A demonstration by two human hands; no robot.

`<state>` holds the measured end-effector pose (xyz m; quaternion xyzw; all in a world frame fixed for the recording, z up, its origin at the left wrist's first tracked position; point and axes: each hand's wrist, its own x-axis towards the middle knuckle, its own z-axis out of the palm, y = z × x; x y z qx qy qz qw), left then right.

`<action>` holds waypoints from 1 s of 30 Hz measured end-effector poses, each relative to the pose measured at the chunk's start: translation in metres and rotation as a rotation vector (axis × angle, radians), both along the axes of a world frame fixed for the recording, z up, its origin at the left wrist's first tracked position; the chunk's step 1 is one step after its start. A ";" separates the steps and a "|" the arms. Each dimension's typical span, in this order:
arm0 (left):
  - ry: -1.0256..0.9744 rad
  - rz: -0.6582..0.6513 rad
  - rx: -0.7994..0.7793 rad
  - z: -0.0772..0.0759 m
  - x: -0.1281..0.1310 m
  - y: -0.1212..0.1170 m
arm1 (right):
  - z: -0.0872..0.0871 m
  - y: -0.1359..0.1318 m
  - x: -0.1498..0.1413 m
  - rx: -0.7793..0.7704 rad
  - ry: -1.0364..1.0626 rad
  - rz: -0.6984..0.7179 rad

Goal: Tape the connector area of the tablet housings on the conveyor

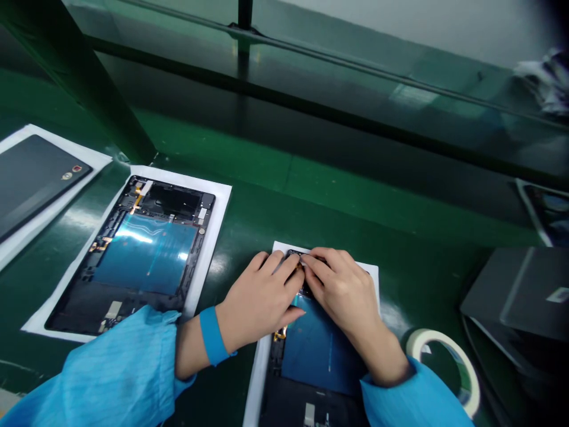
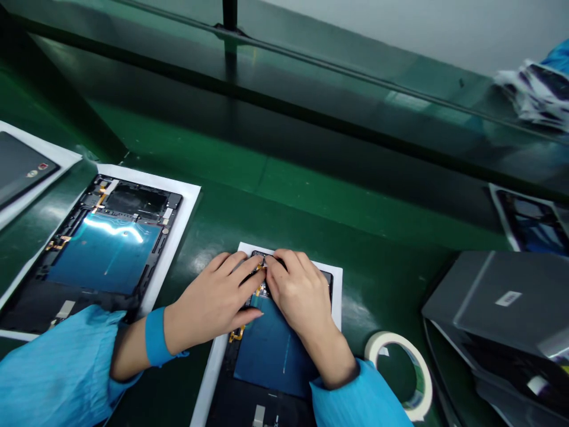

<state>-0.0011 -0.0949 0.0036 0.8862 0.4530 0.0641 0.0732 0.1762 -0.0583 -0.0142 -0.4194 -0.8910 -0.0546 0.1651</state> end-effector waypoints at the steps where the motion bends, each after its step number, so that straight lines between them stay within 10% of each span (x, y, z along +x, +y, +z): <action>1: -0.001 0.000 0.002 0.000 0.000 0.000 | 0.002 0.000 -0.001 0.003 -0.020 -0.003; 23: 0.031 -0.009 0.041 0.005 -0.001 0.001 | 0.021 -0.035 -0.007 -0.101 -0.197 0.015; 27: 0.027 -0.037 0.112 0.001 -0.002 0.007 | 0.034 -0.067 0.035 -0.061 0.004 -0.003; 30: 0.015 -0.048 0.134 -0.001 -0.003 0.009 | 0.032 -0.090 0.099 0.192 0.077 -0.290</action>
